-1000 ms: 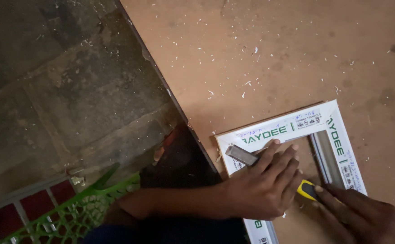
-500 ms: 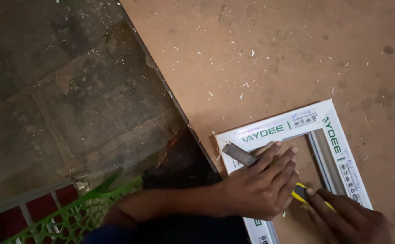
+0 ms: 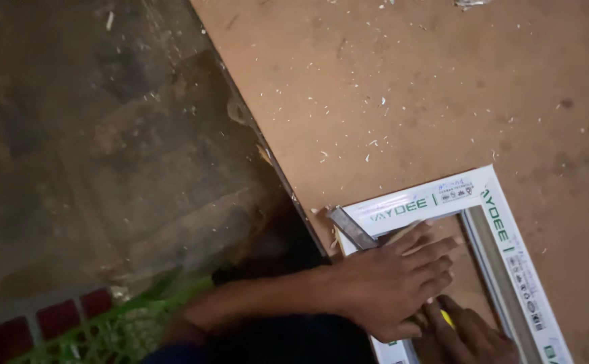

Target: The person holds a white PVC window frame on a workbench and files its cut edges with a hand file, working around the frame and repositioning it to file different sides, removing burrs from the frame edges.

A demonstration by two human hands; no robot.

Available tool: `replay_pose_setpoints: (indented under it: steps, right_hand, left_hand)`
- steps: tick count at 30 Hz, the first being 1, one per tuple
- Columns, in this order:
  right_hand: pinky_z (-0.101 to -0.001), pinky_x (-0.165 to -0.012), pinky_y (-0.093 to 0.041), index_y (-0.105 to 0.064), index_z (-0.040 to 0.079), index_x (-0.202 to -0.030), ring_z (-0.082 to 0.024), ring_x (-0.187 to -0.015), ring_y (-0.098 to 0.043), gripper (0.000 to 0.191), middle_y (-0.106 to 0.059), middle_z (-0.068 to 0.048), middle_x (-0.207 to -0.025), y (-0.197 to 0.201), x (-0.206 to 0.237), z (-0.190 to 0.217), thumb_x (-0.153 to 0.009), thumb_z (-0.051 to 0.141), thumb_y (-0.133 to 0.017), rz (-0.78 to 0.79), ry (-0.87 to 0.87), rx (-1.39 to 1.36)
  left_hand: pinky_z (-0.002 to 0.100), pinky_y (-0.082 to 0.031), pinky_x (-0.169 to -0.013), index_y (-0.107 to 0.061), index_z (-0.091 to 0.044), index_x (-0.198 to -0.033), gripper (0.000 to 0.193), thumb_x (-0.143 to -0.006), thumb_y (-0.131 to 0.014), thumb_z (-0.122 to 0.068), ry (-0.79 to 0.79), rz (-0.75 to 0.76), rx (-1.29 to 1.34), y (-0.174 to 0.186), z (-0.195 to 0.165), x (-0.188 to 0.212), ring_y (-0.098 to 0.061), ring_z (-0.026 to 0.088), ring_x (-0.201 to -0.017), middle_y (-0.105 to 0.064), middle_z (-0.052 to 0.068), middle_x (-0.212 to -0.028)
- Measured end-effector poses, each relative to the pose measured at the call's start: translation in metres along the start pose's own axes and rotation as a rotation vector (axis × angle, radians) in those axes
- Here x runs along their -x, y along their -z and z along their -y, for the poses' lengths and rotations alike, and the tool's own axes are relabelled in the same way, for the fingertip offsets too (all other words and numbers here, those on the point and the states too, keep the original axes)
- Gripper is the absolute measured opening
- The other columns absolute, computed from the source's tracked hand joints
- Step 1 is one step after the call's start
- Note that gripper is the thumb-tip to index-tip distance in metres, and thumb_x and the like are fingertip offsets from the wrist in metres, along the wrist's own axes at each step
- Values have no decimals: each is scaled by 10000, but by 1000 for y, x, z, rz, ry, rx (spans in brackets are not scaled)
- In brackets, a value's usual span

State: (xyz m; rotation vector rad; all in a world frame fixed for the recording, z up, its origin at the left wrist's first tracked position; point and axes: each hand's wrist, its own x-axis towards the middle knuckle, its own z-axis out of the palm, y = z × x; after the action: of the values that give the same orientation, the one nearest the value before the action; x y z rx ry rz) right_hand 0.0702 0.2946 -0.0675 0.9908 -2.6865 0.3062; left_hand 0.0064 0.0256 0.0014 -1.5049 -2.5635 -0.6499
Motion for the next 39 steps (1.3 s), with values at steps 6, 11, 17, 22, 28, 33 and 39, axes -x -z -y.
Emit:
replay_pose_setpoints:
  steps: [6, 11, 17, 22, 28, 33, 39]
  right_hand:
    - [-267, -891, -570, -703, 48, -1295, -120, -904, -737, 389, -766, -121, -1078, 31, 0, -42, -906, 45, -702, -13, -595, -716]
    - [-253, -694, -567, -774, 14, -1145, -133, -748, -748, 366, -783, -137, -887, 49, -33, -28, -787, 62, -836, 56, -642, -531]
    - [-261, -652, -603, -786, 39, -1084, -153, -755, -759, 405, -807, -102, -924, 59, -54, -20, -690, 100, -861, 199, -518, -492]
    - [-273, -743, -600, -768, 87, -1095, -185, -841, -781, 372, -786, -97, -960, 57, -58, -34, -728, 130, -812, 141, -250, -362]
    - [-259, -680, -645, -651, 207, -1323, -147, -745, -782, 479, -773, -27, -882, 46, -72, -55, -862, 199, -780, 895, -381, -102]
    - [-288, -732, -632, -740, 116, -1176, -172, -810, -783, 454, -771, -76, -899, 47, -29, -68, -739, 171, -850, 229, -146, -273]
    - [-306, -738, -626, -746, 142, -1190, -188, -775, -788, 472, -775, -86, -880, 38, -13, -82, -726, 167, -828, 334, -178, -249]
  left_hand:
    - [653, -323, -1245, -656, 3, -1306, 398, -1028, -613, -278, -334, -490, 51, -24, -1, 22, -538, 374, -1415, -646, 213, -1375]
    - [537, -484, -1137, -704, -64, -912, 204, -1021, -616, -212, -252, -464, -53, -33, -1, 30, -631, 342, -1238, -708, 140, -1101]
    - [506, -479, -1157, -717, -11, -1119, 203, -1050, -598, -160, -259, -439, -122, -11, -1, 30, -604, 333, -1346, -667, 177, -1351]
    - [549, -423, -1157, -647, -71, -1290, 495, -875, -609, -338, 123, -435, -196, 9, -14, 24, -587, 320, -1353, -626, 144, -1399]
    - [565, -400, -1165, -623, 5, -1389, 609, -917, -664, -377, 232, -331, -163, 7, -16, 24, -587, 379, -1327, -625, 198, -1392]
    - [567, -415, -1145, -624, 4, -1377, 623, -882, -664, -374, 218, -366, -123, -2, -14, 24, -600, 387, -1276, -632, 199, -1365]
    - [533, -435, -1133, -627, 20, -1393, 566, -951, -621, -333, 225, -373, -131, -3, -15, 24, -612, 354, -1224, -642, 189, -1324]
